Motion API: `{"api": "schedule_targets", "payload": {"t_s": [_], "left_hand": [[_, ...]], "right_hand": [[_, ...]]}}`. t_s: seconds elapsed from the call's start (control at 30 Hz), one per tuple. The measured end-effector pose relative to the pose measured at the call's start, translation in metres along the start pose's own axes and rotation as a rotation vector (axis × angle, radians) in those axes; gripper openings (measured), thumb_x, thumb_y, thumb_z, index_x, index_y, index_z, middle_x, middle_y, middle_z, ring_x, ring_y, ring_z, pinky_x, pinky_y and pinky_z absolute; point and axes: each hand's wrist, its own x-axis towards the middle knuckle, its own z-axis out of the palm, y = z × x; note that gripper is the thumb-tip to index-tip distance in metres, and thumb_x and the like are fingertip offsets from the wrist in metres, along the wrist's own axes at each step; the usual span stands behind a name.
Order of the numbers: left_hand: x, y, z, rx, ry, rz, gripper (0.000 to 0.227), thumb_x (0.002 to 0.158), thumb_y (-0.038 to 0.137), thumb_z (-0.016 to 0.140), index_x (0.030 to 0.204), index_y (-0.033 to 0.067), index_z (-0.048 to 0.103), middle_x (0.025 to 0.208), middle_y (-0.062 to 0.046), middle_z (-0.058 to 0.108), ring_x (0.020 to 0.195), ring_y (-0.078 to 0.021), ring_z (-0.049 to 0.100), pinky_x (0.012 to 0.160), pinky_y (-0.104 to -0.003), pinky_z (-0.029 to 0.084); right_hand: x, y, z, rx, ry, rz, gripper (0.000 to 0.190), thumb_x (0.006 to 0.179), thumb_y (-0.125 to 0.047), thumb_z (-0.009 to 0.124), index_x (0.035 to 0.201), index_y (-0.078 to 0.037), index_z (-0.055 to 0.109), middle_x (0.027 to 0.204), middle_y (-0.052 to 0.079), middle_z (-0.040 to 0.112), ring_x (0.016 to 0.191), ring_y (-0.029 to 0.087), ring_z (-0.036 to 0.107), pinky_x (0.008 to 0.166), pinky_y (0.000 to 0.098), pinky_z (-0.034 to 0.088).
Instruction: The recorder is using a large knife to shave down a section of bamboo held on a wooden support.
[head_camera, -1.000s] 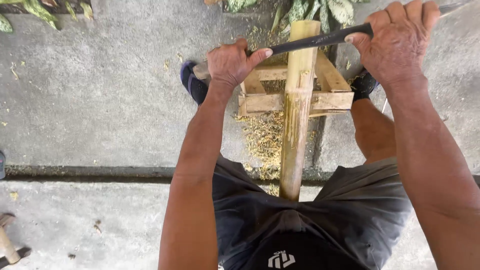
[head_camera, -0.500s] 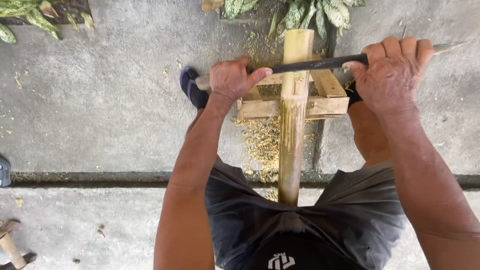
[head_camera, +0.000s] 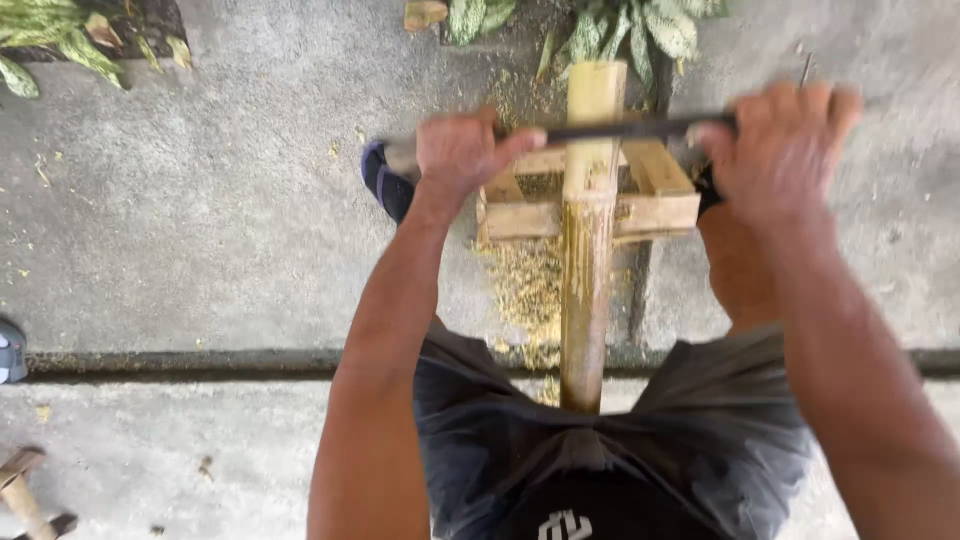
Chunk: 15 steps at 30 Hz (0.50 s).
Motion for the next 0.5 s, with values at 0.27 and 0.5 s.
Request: {"api": "schedule_targets", "payload": {"t_s": [0.27,0.5], "left_hand": [[-0.008,0.005,0.004,0.023,0.007,-0.001,0.091,0.078,0.098,0.012,0.071,0.0205,0.059,0.051,0.007,0.041,0.042,-0.0069,0.04,0.038,-0.033,0.033],[0.017,0.001,0.002,0.08,0.022,-0.019,0.09,0.079,0.097,0.011,0.075,0.0215,0.059,0.053,0.008,0.037,0.043,-0.0084,0.034,0.036,-0.034,0.027]], "right_hand": [[-0.009,0.006,0.006,0.055,0.132,-0.075,0.049,0.103,-0.057,0.052,0.098,-0.013,0.072,0.091,0.001,0.058,0.101,0.022,0.049,0.113,0.0447,0.029],[0.023,0.028,0.02,0.092,0.223,-0.131,0.05,0.109,-0.06,0.046,0.102,-0.015,0.068,0.1,-0.001,0.058,0.11,0.019,0.049,0.114,0.0352,0.029]]}}
